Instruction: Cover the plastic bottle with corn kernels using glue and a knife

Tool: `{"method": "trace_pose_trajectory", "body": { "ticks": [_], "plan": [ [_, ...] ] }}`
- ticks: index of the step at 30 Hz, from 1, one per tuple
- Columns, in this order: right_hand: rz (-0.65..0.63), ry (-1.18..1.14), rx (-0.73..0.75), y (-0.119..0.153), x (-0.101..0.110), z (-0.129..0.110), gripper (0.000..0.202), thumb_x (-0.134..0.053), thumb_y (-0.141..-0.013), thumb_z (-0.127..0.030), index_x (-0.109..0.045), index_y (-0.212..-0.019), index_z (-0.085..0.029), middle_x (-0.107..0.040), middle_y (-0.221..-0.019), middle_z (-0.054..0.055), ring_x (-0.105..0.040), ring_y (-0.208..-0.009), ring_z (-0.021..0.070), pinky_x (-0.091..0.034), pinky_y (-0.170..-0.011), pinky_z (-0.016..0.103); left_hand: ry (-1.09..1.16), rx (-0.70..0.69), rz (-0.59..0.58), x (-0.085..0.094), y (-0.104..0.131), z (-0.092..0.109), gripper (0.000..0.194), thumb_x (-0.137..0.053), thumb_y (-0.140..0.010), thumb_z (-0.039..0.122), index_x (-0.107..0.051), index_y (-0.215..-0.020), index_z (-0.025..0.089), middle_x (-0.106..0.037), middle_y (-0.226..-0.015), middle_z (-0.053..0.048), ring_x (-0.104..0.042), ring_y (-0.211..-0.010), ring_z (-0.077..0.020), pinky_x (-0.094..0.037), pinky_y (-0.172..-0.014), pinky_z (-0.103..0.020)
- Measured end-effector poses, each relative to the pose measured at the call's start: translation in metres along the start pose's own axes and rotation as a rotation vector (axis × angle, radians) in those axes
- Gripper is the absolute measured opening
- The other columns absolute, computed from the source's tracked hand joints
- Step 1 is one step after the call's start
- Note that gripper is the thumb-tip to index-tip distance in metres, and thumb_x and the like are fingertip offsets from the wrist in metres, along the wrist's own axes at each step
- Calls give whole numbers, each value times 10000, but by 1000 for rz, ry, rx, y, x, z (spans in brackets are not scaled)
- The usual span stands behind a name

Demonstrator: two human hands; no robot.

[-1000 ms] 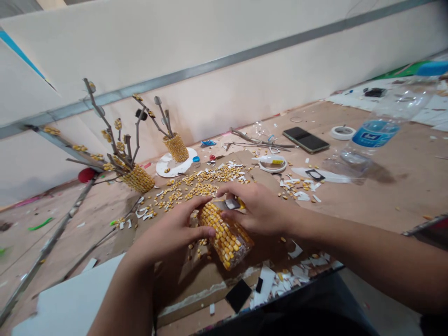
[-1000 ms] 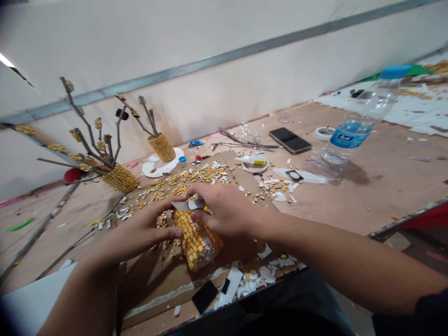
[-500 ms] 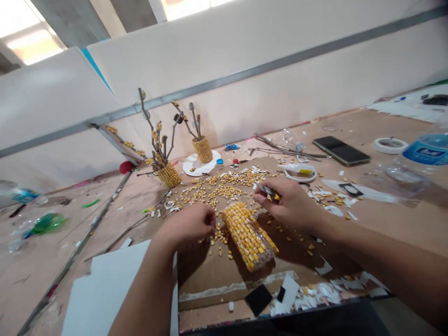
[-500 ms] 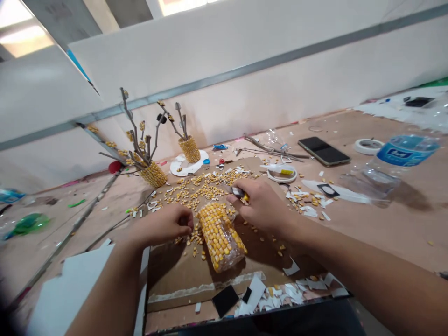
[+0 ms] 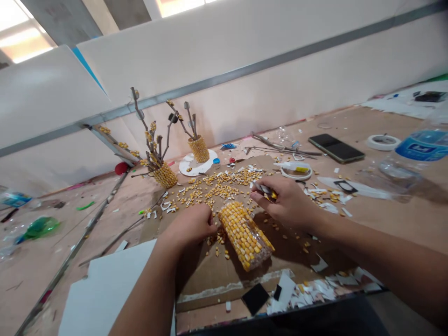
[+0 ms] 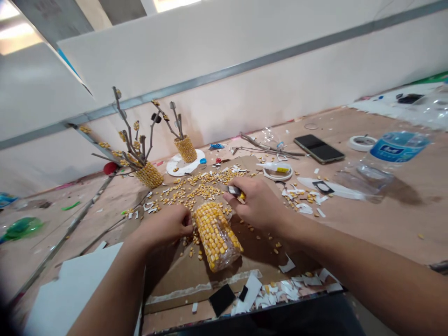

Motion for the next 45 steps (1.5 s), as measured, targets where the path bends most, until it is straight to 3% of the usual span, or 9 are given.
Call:
{"method": "trace_pose_trajectory", "body": {
  "ticks": [6,10,12,17,21,28,36,41,45],
  "plan": [
    [66,-75,91,-1,4,-5,144,-647,-994,-268,-644,-870,-194,-644,-735,-1,-575,-646,147,-416,-624,282,189,-89,-3,16,3,-7,156,-637,-789,282,-579,-668,202,-557,-631,28,-488,-606,-146,-338,-574,-277],
    [146,-192,322,6,6,-24,33,-691,-964,-198,-661,-957,-188,-666,-773,-3,-600,-660,127,-466,-625,257,767,-375,214,32,20,1,315,-743,-821,434,-569,-714,194,-487,-630,51,-398,-580,-111,-313,-547,-248],
    [167,-221,436,12,5,-36,54,-691,-969,-174,-660,-1010,-187,-679,-791,4,-618,-678,131,-487,-628,256,951,-506,249,29,29,14,366,-804,-819,454,-578,-715,186,-511,-633,42,-388,-566,-99,-297,-526,-236],
    [258,-188,601,23,6,-54,175,-628,-1008,-150,-657,-1180,-166,-753,-898,64,-687,-740,144,-541,-647,259,1040,-633,213,9,39,45,326,-838,-877,422,-671,-773,162,-645,-718,-20,-536,-664,-125,-427,-633,-248],
    [289,-109,703,24,9,-52,218,-581,-994,-137,-665,-1195,-159,-779,-908,82,-710,-728,151,-550,-633,265,1031,-634,240,7,41,52,288,-850,-881,395,-710,-778,165,-664,-716,-17,-556,-670,-120,-432,-628,-235],
    [312,-102,672,26,8,-46,237,-613,-992,-153,-678,-1220,-142,-775,-920,96,-708,-751,159,-551,-653,275,999,-626,295,9,42,53,138,-814,-908,315,-776,-889,184,-741,-795,-33,-620,-721,-130,-483,-670,-230],
    [284,-41,574,19,7,-48,172,-567,-1059,-315,-665,-1053,-174,-693,-823,53,-611,-671,157,-440,-590,289,1047,-488,384,6,37,56,152,-792,-837,293,-722,-805,162,-661,-700,-24,-572,-635,-132,-457,-597,-232],
    [148,24,400,15,6,-45,591,-387,-1072,-697,-585,-840,-190,-531,-720,8,-457,-595,154,-296,-535,300,1122,-479,425,6,37,58,139,-788,-785,273,-698,-753,173,-606,-662,3,-506,-595,-111,-418,-560,-214],
    [56,83,382,16,3,-43,687,-255,-1093,-720,-572,-789,-192,-496,-716,2,-412,-585,146,-249,-547,303,1145,-482,427,3,38,60,117,-792,-762,251,-699,-744,183,-616,-667,2,-509,-602,-116,-424,-566,-216]
  ]
}}
Point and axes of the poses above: each hand's wrist, its own y-axis away from the middle knuckle, its own x-axis out of the back of the hand, z = x × y, the point moved 2 cm from there along -y, towards the middle knuckle
